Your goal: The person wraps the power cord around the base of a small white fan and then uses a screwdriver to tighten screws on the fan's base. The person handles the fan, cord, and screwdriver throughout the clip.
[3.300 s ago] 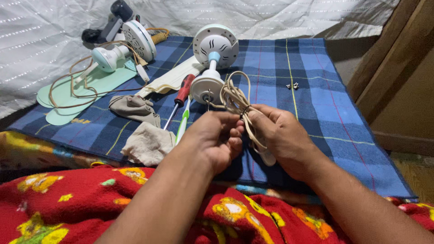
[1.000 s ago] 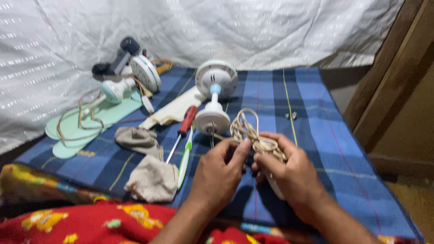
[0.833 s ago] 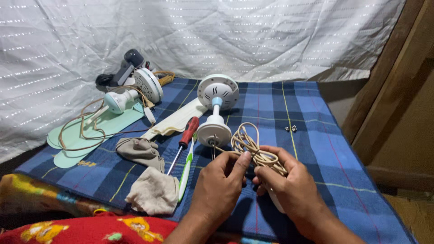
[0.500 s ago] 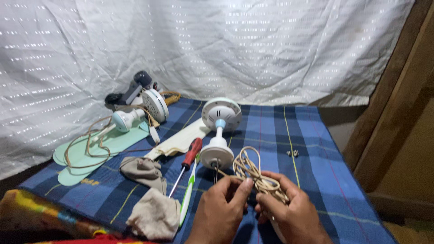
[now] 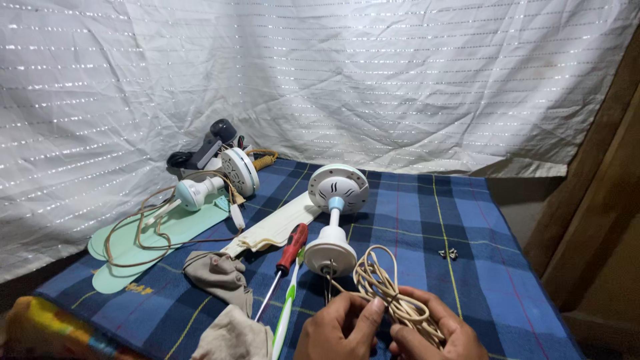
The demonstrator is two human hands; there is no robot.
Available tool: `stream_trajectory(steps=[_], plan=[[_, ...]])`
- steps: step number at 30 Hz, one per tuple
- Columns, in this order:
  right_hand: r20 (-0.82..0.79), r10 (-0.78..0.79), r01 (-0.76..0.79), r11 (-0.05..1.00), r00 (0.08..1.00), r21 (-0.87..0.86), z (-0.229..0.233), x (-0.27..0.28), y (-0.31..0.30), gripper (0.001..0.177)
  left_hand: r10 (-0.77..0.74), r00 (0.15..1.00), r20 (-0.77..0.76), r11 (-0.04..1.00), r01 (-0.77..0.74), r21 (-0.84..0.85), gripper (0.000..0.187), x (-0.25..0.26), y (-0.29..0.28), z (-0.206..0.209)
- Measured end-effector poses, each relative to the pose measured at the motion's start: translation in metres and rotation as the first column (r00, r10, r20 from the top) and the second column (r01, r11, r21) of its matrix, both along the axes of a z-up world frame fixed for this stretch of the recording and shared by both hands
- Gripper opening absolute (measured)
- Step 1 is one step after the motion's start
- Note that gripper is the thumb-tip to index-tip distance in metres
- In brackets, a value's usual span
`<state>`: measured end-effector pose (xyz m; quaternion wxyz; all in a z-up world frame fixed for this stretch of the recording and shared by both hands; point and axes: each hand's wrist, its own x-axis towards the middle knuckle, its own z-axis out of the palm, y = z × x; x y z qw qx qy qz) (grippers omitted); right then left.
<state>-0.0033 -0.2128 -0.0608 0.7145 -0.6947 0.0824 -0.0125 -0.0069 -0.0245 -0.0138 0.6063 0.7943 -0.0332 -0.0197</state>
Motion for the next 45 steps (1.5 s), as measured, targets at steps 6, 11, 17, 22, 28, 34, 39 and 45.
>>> stream_trajectory(steps=[6,11,17,22,28,34,39,45], plan=[[0.024,-0.018,0.020,0.996,1.000,-0.091,-0.021,0.002,-0.003,0.060,-0.007,0.999,-0.037,0.997,0.005,-0.072,0.030,0.006,-0.003,-0.013],[-0.019,0.036,-0.035,0.998,0.999,0.047,-0.024,0.009,-0.013,0.059,0.024,0.993,-0.118,0.998,-0.030,-0.047,0.028,0.015,0.000,-0.011],[-0.043,0.066,-0.059,0.988,0.997,0.145,-0.018,0.009,-0.029,0.063,0.319,0.942,0.103,0.947,-0.321,0.009,0.031,0.015,0.013,0.012],[-0.038,0.040,-0.036,0.995,0.998,0.097,0.014,0.012,-0.042,0.059,0.215,0.890,0.401,0.878,-0.356,0.320,0.048,0.047,0.031,0.054],[-0.038,-0.033,0.031,0.997,0.999,-0.071,0.029,0.012,-0.040,0.058,0.081,0.996,0.042,0.863,-0.091,0.496,0.087,0.075,0.021,0.076],[-0.056,-0.027,0.018,0.989,0.998,-0.147,0.003,0.006,-0.043,0.064,0.077,0.995,-0.069,0.891,-0.037,0.453,0.083,0.070,0.005,0.067],[0.214,-0.117,0.154,0.975,0.970,-0.163,-0.034,0.012,-0.039,0.063,0.088,0.994,-0.070,0.894,-0.048,0.445,0.074,0.066,0.000,0.070],[0.260,-0.128,0.205,0.933,0.957,-0.296,-0.103,0.056,-0.074,0.066,0.077,0.995,-0.067,0.917,-0.044,0.397,0.071,0.066,0.004,0.063]])
